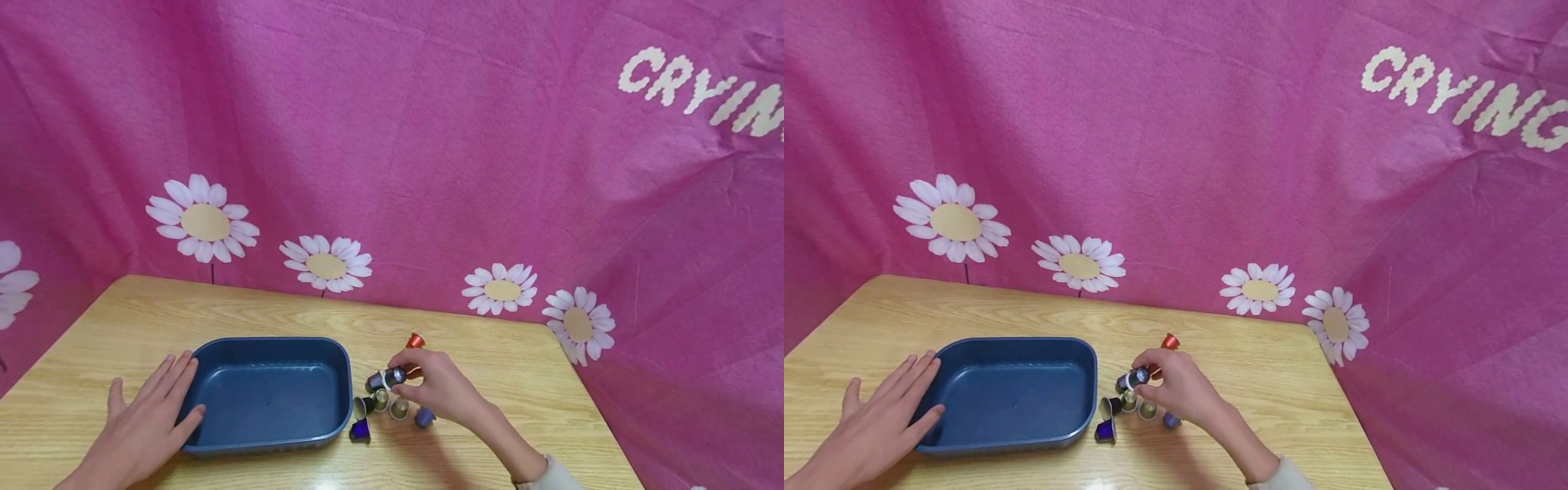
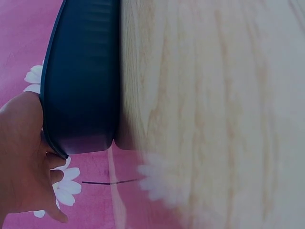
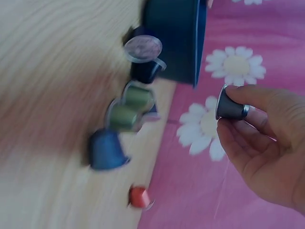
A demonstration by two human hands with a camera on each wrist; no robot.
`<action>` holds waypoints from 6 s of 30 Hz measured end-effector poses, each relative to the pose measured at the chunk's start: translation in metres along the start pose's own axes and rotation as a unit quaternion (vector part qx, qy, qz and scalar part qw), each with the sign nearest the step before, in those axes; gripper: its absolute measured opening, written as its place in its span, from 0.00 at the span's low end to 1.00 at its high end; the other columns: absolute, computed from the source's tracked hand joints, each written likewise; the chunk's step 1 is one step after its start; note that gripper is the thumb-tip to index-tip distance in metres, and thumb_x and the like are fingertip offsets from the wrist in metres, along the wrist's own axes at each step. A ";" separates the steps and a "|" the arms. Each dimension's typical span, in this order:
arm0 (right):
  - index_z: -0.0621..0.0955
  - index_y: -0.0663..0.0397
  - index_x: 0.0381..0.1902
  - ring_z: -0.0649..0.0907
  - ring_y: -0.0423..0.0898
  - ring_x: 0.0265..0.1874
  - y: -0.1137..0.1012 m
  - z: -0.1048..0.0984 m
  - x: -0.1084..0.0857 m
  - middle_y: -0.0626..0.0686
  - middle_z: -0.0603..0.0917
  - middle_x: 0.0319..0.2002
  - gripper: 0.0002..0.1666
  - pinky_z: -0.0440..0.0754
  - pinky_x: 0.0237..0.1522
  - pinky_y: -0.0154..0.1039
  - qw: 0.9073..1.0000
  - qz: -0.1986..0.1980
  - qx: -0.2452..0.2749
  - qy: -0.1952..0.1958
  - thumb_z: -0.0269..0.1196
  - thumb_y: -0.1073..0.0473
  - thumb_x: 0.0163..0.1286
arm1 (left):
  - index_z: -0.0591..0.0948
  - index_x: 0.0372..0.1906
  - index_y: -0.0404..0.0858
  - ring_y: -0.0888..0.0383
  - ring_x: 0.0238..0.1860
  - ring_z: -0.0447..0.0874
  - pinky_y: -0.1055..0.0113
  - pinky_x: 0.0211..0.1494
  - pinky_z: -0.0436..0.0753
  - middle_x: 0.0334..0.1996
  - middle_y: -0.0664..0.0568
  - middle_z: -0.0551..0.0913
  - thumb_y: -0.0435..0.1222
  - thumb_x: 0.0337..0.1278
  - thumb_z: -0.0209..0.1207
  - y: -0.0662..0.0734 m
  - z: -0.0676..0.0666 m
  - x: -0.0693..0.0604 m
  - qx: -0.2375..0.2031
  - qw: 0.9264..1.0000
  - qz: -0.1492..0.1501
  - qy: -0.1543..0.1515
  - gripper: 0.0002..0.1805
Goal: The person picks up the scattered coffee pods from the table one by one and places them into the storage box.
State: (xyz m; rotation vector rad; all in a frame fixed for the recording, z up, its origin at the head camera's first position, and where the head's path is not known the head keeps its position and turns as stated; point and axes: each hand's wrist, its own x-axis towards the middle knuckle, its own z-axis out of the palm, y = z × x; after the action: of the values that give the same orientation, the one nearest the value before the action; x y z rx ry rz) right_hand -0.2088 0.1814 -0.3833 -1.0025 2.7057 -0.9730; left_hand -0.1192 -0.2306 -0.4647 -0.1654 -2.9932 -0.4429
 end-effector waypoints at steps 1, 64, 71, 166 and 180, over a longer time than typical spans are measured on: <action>0.84 0.56 0.44 0.86 0.41 0.39 -0.004 0.002 0.005 0.44 0.85 0.38 0.14 0.86 0.43 0.42 1.000 -0.006 -0.004 -0.004 0.72 0.68 0.60 | 0.61 0.74 0.27 0.35 0.73 0.52 0.18 0.58 0.35 0.73 0.32 0.58 0.51 0.69 0.56 0.000 0.000 0.000 0.000 1.000 0.000 0.001 0.41; 0.86 0.43 0.49 0.75 0.29 0.32 -0.101 0.143 0.163 0.36 0.83 0.38 0.15 0.71 0.39 0.18 0.964 -0.092 -0.196 -0.156 0.72 0.57 0.64 | 0.60 0.73 0.24 0.30 0.72 0.49 0.18 0.57 0.30 0.72 0.28 0.57 0.52 0.65 0.59 -0.001 0.001 0.007 0.000 0.999 -0.029 -0.035 0.44; 0.86 0.40 0.50 0.75 0.29 0.33 -0.099 0.148 0.167 0.35 0.83 0.37 0.16 0.71 0.40 0.18 0.959 -0.068 -0.218 -0.165 0.72 0.56 0.64 | 0.60 0.73 0.25 0.32 0.72 0.51 0.18 0.58 0.33 0.73 0.30 0.57 0.50 0.67 0.58 -0.001 0.001 0.005 -0.002 1.000 -0.017 -0.018 0.43; 0.79 0.56 0.48 0.83 0.54 0.45 0.057 0.009 -0.035 0.54 0.83 0.47 0.26 0.83 0.45 0.49 0.993 0.102 0.021 -0.058 0.78 0.59 0.53 | 0.59 0.74 0.25 0.31 0.72 0.49 0.18 0.58 0.33 0.73 0.28 0.56 0.51 0.68 0.57 -0.001 0.003 0.004 -0.020 0.999 -0.024 -0.032 0.43; 0.80 0.56 0.40 0.81 0.42 0.34 0.065 0.018 -0.041 0.46 0.82 0.34 0.18 0.81 0.34 0.33 0.991 0.102 0.029 -0.082 0.76 0.65 0.54 | 0.59 0.74 0.25 0.31 0.72 0.49 0.18 0.58 0.33 0.72 0.27 0.56 0.52 0.67 0.57 -0.002 0.004 0.004 -0.018 0.999 -0.026 -0.035 0.44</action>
State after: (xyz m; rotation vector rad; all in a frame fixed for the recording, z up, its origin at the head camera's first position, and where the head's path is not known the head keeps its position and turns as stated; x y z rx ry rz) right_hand -0.2075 0.2349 -0.4416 -0.7413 2.5679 -0.8849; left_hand -0.1234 -0.2307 -0.4686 -0.1086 -3.0657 -0.5065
